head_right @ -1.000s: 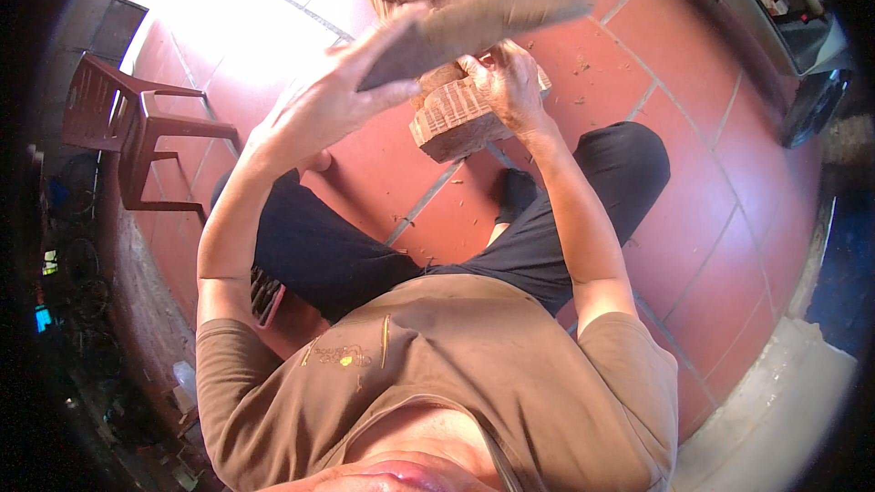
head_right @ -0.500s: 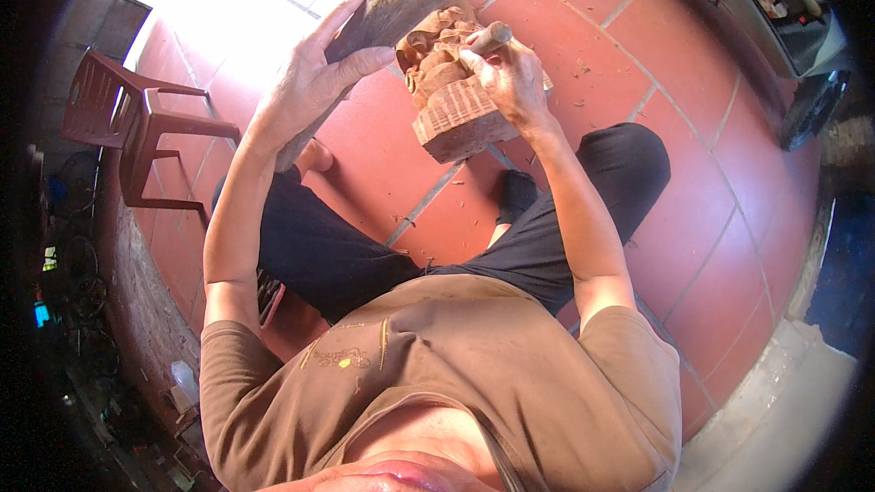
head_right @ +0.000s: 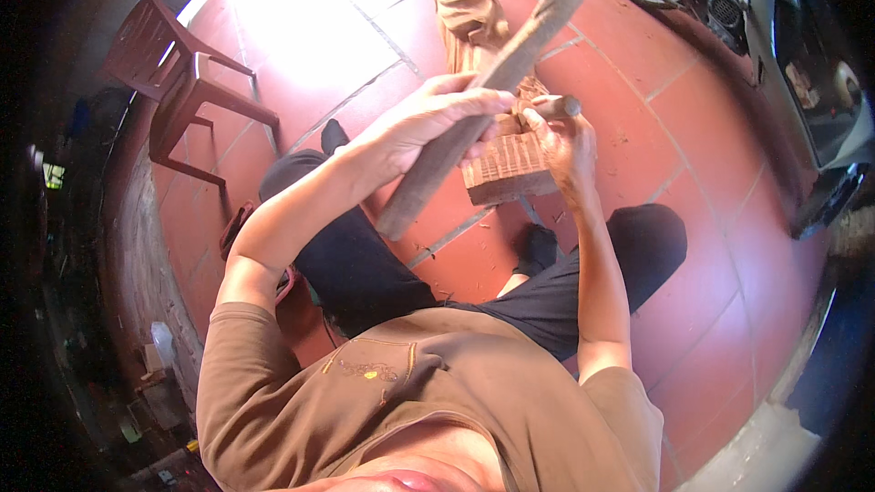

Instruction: The person sits on the floor and carves a wooden sculpture using a green rotary power tool and a wooden mallet with a chisel. The person switches between the power tool and the mallet to shape the wood, which is placed on the floor between their legs.

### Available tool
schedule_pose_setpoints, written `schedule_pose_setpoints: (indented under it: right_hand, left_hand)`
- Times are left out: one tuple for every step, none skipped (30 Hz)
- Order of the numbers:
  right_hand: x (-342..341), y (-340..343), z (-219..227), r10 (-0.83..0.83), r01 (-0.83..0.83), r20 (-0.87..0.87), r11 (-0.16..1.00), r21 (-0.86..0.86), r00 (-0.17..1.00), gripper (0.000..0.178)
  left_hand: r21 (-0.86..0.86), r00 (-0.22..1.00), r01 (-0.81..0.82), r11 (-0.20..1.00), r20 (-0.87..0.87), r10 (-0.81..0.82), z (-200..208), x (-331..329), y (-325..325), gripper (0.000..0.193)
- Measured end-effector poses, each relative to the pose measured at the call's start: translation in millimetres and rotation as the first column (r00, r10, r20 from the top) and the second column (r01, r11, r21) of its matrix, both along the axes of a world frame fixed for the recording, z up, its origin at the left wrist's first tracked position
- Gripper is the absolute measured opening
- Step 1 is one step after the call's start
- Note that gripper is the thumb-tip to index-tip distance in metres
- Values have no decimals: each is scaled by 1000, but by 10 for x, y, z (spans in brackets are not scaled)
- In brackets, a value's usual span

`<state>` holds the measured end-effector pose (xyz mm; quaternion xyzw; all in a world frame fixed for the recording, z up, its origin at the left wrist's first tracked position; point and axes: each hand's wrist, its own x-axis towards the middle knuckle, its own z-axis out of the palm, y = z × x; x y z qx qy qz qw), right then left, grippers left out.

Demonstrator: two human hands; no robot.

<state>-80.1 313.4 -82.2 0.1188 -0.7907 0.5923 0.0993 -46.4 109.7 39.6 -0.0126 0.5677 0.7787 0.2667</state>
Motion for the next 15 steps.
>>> schedule_pose_setpoints:
  right_hand:
    - [0,11,-8,24,-22,31,999,-37,999,19]
    - [-19,47,-43,33,-33,16,999,9,999,20]
    - [-54,73,-89,46,-46,-1,998,52,999,20]
    - [-79,90,-140,59,-57,-17,994,95,998,21]
    - [-78,77,-196,93,-92,-41,996,14,995,24]
    - [-88,87,-235,46,-42,-81,998,48,996,22]
    - [-104,92,-264,0,9,-122,997,77,993,20]
    - [-106,104,-285,-44,61,-160,993,103,986,18]
    - [-113,136,-295,-27,45,-139,991,127,990,18]
    - [-122,175,-301,-11,28,-117,988,150,993,18]
    - [-131,171,-280,6,11,-100,986,168,995,19]
    - [-126,158,-264,13,4,-94,984,178,995,19]
    - [-113,149,-242,20,-3,-88,982,188,996,19]
    - [-88,146,-213,22,-5,-82,980,198,996,19]
    - [-53,103,-145,6,8,-69,981,195,998,20]
  left_hand:
    - [34,999,16,999,49,-18,-54,-35,5,34]
    - [27,995,22,999,97,-25,-89,-55,45,30]
    - [55,989,39,998,139,-47,-129,-70,68,28]
    - [84,981,55,995,179,-69,-173,-82,90,26]
    - [66,977,33,997,210,-46,-191,-73,106,24]
    - [85,973,34,996,224,-52,-212,-71,132,25]
    - [93,970,35,995,238,-56,-219,-86,160,24]
    - [99,965,35,994,256,-60,-228,-102,189,25]
    - [63,964,42,997,260,-57,-245,-131,211,26]
    - [66,964,36,997,262,-52,-278,-145,228,26]
    - [63,964,29,998,261,-44,-304,-158,233,27]
    - [61,965,22,998,260,-37,-331,-164,231,27]
    - [105,968,43,994,241,-67,-361,-161,222,28]
    - [84,967,35,996,249,-55,-381,-170,234,28]
    - [58,965,23,998,258,-37,-386,-180,237,28]
